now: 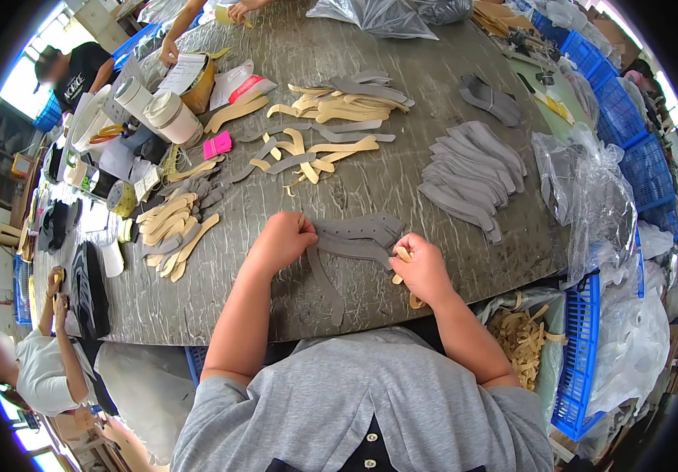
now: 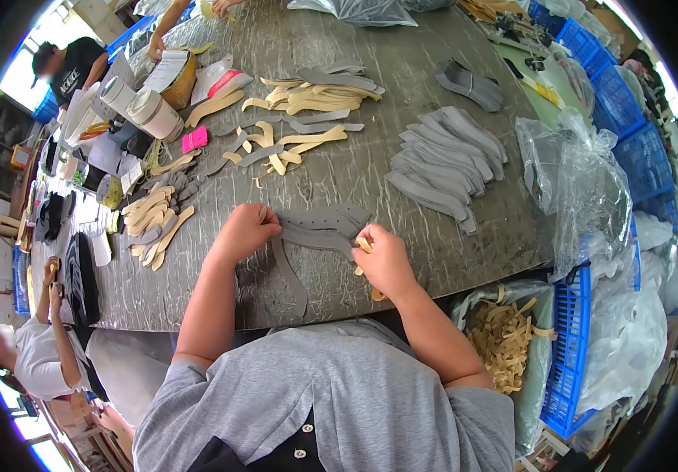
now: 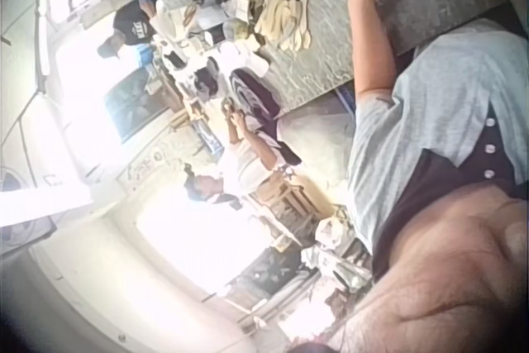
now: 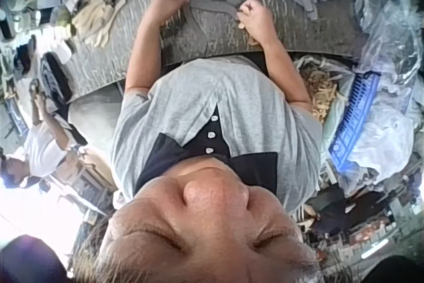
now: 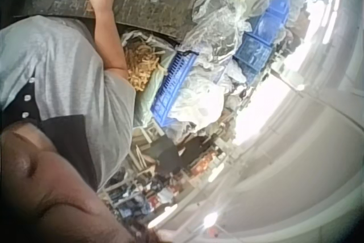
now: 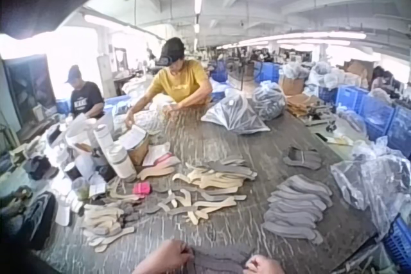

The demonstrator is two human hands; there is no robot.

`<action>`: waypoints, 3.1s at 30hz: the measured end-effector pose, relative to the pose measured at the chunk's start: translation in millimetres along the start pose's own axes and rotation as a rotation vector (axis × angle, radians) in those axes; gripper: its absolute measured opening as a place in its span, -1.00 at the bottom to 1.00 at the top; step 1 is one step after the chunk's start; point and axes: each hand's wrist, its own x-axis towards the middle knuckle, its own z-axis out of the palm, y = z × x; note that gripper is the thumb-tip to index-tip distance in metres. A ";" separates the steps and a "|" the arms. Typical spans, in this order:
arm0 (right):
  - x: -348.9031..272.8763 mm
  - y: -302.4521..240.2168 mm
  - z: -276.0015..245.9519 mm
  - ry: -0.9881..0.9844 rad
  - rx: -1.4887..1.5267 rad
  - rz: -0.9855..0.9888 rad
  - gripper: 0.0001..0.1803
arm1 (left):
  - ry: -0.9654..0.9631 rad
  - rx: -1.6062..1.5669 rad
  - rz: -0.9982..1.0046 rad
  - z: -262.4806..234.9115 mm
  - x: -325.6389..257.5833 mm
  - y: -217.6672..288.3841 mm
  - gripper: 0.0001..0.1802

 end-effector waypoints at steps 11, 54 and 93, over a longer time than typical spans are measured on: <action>-1.6 0.3 5.5 0.019 -0.169 -0.136 -0.83 | -0.003 0.005 -0.019 2.1 2.3 -2.1 -0.81; 30.4 -47.1 -67.7 0.440 -0.770 -0.300 -0.81 | -0.031 -0.555 0.100 18.3 -48.5 17.0 -0.87; -46.4 17.5 -108.5 -0.051 1.113 -0.004 -0.91 | -0.083 -0.948 -0.047 23.4 11.9 8.7 -0.87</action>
